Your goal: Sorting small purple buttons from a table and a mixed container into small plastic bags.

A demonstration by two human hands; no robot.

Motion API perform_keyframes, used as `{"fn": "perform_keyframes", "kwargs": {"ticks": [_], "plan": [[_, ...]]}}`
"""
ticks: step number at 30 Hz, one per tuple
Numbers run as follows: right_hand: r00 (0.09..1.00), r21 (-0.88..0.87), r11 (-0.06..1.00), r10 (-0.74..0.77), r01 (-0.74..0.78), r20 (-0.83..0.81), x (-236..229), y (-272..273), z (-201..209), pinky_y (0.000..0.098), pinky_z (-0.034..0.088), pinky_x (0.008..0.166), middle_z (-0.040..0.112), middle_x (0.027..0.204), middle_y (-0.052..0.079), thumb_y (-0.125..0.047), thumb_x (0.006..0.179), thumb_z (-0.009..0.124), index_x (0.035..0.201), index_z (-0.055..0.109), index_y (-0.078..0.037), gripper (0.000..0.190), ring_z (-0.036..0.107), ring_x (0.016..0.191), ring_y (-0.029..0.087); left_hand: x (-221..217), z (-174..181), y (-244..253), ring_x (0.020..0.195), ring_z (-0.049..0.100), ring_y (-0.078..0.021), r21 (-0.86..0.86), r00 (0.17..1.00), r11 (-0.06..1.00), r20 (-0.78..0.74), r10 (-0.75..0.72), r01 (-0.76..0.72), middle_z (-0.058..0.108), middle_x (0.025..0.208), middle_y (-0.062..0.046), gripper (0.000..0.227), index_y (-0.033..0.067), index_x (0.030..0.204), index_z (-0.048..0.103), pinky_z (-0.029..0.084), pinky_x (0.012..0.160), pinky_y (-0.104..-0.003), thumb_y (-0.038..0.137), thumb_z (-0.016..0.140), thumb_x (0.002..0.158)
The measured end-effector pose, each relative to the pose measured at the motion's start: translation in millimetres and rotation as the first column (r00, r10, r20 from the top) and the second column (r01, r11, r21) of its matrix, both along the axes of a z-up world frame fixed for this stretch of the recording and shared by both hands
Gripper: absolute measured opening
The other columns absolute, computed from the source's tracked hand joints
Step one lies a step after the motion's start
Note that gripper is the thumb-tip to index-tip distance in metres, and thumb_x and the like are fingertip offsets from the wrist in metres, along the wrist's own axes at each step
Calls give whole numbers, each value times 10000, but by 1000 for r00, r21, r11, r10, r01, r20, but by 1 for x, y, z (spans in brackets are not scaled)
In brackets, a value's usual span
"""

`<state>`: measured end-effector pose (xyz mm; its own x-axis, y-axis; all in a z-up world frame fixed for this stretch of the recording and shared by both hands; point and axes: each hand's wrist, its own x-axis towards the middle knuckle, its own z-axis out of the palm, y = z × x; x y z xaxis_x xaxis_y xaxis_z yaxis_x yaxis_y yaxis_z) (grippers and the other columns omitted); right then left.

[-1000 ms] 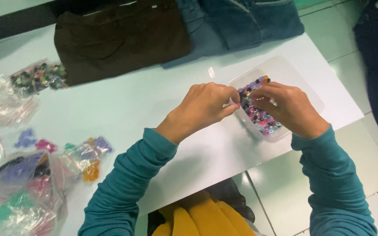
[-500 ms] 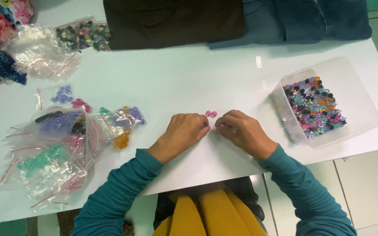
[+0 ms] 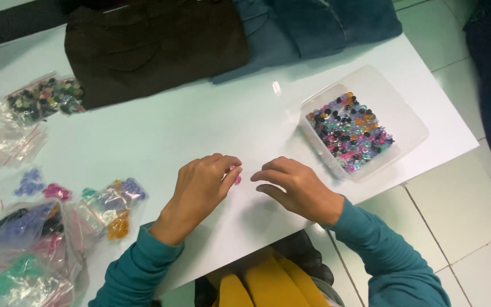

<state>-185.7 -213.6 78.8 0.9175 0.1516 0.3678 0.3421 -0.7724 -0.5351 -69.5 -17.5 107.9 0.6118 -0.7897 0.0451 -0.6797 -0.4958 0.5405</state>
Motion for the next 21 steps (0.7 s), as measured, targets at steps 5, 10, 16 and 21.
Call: {"fn": "perform_keyframes", "kwargs": {"ticks": [5,10,16,21], "plan": [[987,-8,992,-127,128,94,-21,-70,34,359,590,712,735,875,115,-36,859,783,960,779,-70,107,716,815,286,-2,22,-71,805,752,-276,-193,984,967,99,-148,164,753,833,-114,130,78,1030,762,585,692,-363,94,729,906],[924,-281,900,-371,334,-91,-24,-144,31,425,595,745,742,931,155,-46,868,784,986,782,-54,118,722,897,332,-15,-20,-170,827,713,-261,-259,926,905,263,-270,337,708,856,-79,111,103,941,760,536,715,-350,52,772,843],[677,-532,786,-579,316,-453,-6,-175,2,374,587,854,771,1039,30,-143,885,756,1089,802,-199,217,722,1014,243,-21,-97,-260,657,626,-202,85,873,952,383,-303,293,624,666,8,183,181,747,694,377,634,-346,28,794,747],[646,-664,713,-619,225,-446,3,-176,-11,306,591,714,742,909,-44,-125,873,758,973,789,-242,156,710,815,181,-15,-111,-283,582,662,-235,247,874,934,353,-333,257,666,575,-15,204,169,632,692,347,651,-363,10,779,727]]}}
